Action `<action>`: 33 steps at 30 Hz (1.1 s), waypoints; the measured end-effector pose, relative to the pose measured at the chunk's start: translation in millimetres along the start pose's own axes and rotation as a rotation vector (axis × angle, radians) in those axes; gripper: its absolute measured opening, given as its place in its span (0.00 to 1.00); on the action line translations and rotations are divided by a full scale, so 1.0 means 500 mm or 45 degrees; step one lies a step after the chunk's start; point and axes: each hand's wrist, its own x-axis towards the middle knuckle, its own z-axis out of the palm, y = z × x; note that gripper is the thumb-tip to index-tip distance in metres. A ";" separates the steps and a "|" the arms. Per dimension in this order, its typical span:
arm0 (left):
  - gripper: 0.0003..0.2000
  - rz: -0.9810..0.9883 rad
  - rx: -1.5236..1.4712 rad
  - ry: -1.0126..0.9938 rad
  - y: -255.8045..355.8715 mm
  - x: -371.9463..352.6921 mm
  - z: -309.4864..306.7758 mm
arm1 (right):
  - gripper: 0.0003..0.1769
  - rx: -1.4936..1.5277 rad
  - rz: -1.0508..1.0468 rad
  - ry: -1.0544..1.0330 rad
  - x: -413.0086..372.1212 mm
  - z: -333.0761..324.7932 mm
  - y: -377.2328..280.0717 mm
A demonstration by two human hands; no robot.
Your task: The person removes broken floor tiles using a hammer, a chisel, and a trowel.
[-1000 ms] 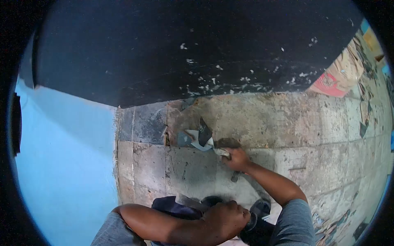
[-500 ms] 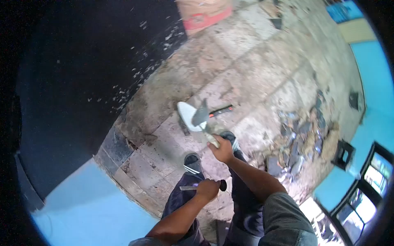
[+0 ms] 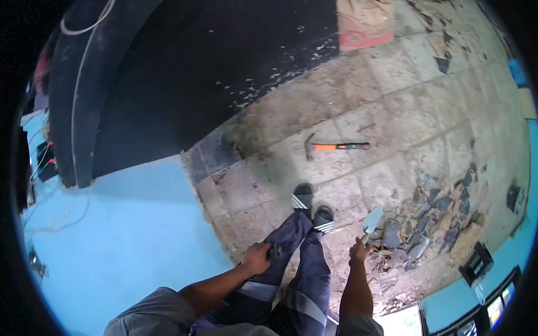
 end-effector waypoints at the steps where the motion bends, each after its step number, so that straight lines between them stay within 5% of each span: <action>1: 0.17 -0.104 -0.083 0.081 -0.012 -0.008 0.021 | 0.19 -0.110 0.007 -0.014 -0.032 0.024 0.021; 6: 0.16 -0.455 -0.227 0.174 -0.001 -0.069 0.066 | 0.20 -0.420 0.056 -0.180 -0.216 0.081 0.112; 14: 0.19 -0.507 -0.068 0.011 -0.122 -0.179 0.047 | 0.14 -0.568 0.109 -0.549 -0.282 0.063 0.193; 18: 0.20 -0.487 0.110 -0.208 -0.178 -0.232 0.016 | 0.15 -0.682 0.034 -0.503 -0.248 0.058 0.217; 21: 0.19 -0.352 0.194 -0.074 -0.282 -0.275 0.073 | 0.21 -0.748 -0.030 -0.415 -0.206 0.066 0.247; 24: 0.18 -0.356 0.297 -0.046 -0.331 -0.283 0.055 | 0.24 -0.957 -0.436 -0.200 -0.131 0.084 0.349; 27: 0.16 -0.244 0.218 0.137 -0.429 -0.273 0.059 | 0.26 -1.089 -0.411 -0.241 -0.190 0.166 0.348; 30: 0.15 -0.253 0.299 -0.024 -0.490 -0.219 -0.046 | 0.29 -1.248 -0.567 -0.360 -0.315 0.298 0.330; 33: 0.14 -0.132 0.297 -0.107 -0.603 -0.223 -0.079 | 0.33 -1.358 -0.657 -0.400 -0.334 0.431 0.447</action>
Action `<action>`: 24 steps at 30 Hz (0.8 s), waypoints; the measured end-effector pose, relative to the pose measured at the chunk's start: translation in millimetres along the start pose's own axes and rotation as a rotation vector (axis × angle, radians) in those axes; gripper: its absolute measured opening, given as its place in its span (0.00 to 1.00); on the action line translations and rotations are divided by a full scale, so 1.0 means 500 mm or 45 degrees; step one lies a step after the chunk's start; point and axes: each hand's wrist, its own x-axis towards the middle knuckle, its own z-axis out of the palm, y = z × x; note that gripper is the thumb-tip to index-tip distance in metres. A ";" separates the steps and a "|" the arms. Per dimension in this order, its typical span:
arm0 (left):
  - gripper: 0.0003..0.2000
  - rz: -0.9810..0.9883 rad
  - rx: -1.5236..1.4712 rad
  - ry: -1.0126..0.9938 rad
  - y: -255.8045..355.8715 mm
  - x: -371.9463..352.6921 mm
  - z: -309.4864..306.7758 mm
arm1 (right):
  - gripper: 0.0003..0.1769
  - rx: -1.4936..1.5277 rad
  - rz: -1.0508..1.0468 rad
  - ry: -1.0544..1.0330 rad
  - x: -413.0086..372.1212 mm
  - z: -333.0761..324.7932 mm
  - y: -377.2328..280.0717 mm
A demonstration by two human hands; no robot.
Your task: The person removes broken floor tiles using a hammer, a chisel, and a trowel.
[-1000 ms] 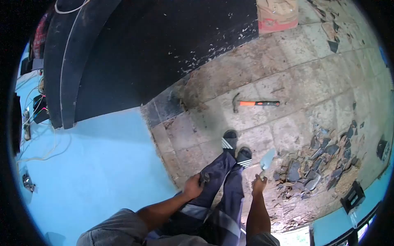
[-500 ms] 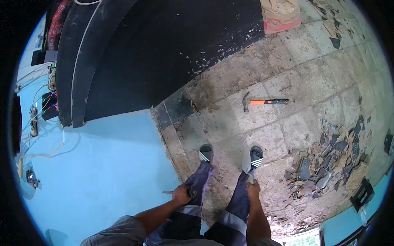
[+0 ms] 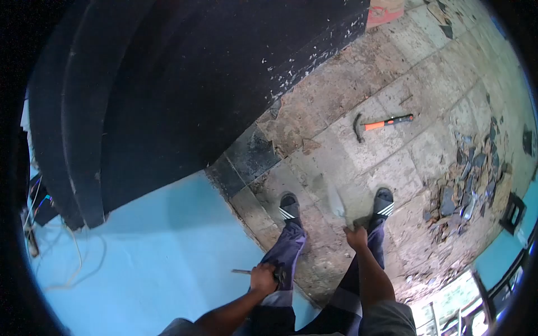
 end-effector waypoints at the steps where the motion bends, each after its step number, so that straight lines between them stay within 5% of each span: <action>1: 0.14 0.037 -0.026 0.007 -0.034 0.004 0.007 | 0.34 -0.154 -0.112 0.045 0.005 0.051 -0.050; 5: 0.12 0.046 -0.199 0.017 -0.102 0.004 0.035 | 0.37 0.071 -0.116 -0.284 0.086 0.230 -0.246; 7: 0.11 0.051 -0.282 0.038 -0.122 -0.002 0.050 | 0.39 -0.120 -0.093 -0.365 0.166 0.311 -0.302; 9: 0.10 0.038 -0.355 0.080 -0.143 -0.005 0.060 | 0.37 -0.257 -0.234 -0.235 0.234 0.348 -0.357; 13: 0.10 -0.039 -0.448 0.175 -0.166 -0.009 0.095 | 0.30 -0.362 -0.136 -0.260 0.341 0.297 -0.469; 17: 0.10 -0.074 -0.520 0.178 -0.149 -0.027 0.118 | 0.29 -0.120 -0.068 0.048 0.288 0.250 -0.492; 24: 0.10 -0.095 -0.613 0.241 -0.125 -0.030 0.143 | 0.31 -0.508 -0.108 -0.103 0.348 0.124 -0.353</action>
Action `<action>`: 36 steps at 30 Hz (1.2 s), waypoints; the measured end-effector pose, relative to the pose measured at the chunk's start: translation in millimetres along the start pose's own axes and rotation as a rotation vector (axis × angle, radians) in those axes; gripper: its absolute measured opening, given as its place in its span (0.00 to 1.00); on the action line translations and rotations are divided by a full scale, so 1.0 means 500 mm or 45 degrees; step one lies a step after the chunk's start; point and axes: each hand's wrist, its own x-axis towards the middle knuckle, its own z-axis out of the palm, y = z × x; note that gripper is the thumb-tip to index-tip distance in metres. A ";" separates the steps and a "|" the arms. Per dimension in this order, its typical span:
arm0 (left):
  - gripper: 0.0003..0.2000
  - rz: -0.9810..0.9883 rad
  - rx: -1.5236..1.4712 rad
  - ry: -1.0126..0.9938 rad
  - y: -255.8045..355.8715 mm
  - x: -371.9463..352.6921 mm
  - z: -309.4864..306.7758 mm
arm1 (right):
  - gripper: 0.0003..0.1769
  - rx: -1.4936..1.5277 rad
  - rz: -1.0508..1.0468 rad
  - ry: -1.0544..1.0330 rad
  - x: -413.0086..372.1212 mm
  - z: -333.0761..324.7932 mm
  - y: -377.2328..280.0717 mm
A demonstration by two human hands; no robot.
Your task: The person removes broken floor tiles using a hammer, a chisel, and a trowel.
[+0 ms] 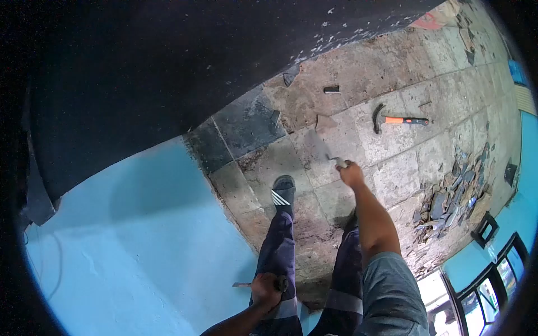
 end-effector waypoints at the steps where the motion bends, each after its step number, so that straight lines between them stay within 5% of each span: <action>1: 0.09 -0.010 -0.009 0.014 0.009 0.002 -0.002 | 0.31 -0.005 0.045 0.022 -0.006 -0.036 -0.004; 5: 0.07 0.063 0.054 0.098 0.009 0.005 0.004 | 0.29 0.263 0.100 0.574 0.006 0.025 -0.002; 8: 0.09 0.026 -0.071 -0.019 -0.005 0.003 0.014 | 0.27 0.632 -0.107 0.201 0.056 0.143 -0.020; 11: 0.05 0.114 -0.033 0.081 0.008 0.014 -0.010 | 0.39 0.487 -0.094 -0.400 -0.006 0.132 -0.223; 17: 0.06 0.167 -0.001 0.086 0.000 0.025 -0.012 | 0.34 0.581 -0.042 -0.244 0.104 0.284 -0.265; 23: 0.08 0.147 0.131 -0.063 0.026 0.048 -0.042 | 0.34 0.982 0.058 0.004 0.231 0.143 -0.125; 32: 0.13 0.074 0.337 -0.234 0.075 0.071 -0.026 | 0.31 0.503 0.051 0.412 0.264 -0.078 -0.040; 35: 0.13 0.150 0.359 -0.004 -0.079 -0.004 0.146 | 0.33 0.596 0.136 0.501 0.295 -0.091 -0.009; 36: 0.13 0.145 0.393 -0.064 -0.021 0.019 0.117 | 0.33 0.606 0.121 0.493 0.305 -0.097 0.008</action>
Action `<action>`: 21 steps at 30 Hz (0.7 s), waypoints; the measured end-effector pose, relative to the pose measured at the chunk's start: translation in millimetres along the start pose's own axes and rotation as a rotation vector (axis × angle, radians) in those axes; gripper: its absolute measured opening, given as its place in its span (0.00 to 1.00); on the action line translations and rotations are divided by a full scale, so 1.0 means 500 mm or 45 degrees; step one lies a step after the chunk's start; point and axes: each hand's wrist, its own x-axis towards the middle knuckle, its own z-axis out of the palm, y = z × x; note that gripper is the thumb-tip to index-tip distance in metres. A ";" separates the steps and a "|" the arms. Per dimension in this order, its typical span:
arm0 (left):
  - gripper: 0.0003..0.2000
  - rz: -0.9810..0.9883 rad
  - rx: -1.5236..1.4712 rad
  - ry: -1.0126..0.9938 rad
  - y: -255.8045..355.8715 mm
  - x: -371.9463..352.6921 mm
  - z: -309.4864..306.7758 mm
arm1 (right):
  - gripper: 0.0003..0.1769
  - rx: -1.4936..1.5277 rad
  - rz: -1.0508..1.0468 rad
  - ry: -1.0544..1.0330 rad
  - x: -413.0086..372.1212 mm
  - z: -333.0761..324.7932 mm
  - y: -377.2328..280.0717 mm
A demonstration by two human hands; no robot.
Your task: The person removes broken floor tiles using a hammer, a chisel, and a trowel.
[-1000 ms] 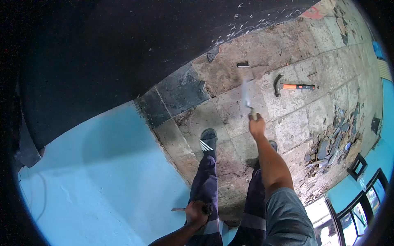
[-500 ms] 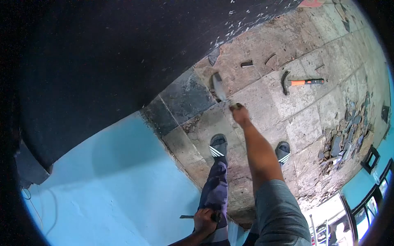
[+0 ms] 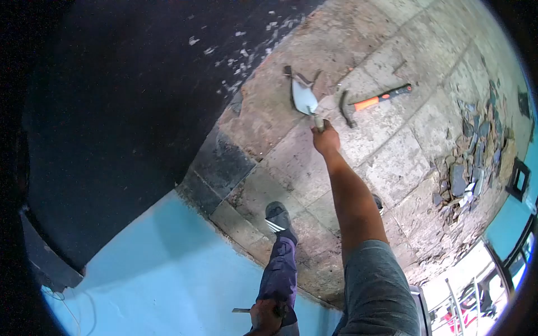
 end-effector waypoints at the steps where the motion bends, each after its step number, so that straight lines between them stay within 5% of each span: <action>1: 0.12 0.001 0.031 -0.062 0.082 0.046 -0.099 | 0.33 0.013 -0.009 -0.013 0.011 -0.007 0.012; 6: 0.11 0.064 0.080 0.094 0.124 0.061 -0.085 | 0.26 0.487 0.331 0.366 0.000 -0.113 0.012; 9: 0.11 0.114 0.127 0.021 0.164 0.080 -0.116 | 0.22 0.727 0.035 0.940 -0.022 -0.148 0.033; 10: 0.11 0.130 0.138 -0.006 0.177 0.084 -0.126 | 0.21 0.645 -0.062 0.905 -0.036 -0.171 0.033; 13: 0.10 0.112 0.183 -0.039 0.189 0.086 -0.126 | 0.25 0.529 -0.014 0.249 -0.070 -0.209 0.021; 21: 0.16 -0.183 -0.051 -0.047 0.117 0.020 -0.037 | 0.27 0.034 -0.249 -0.389 0.052 -0.065 -0.094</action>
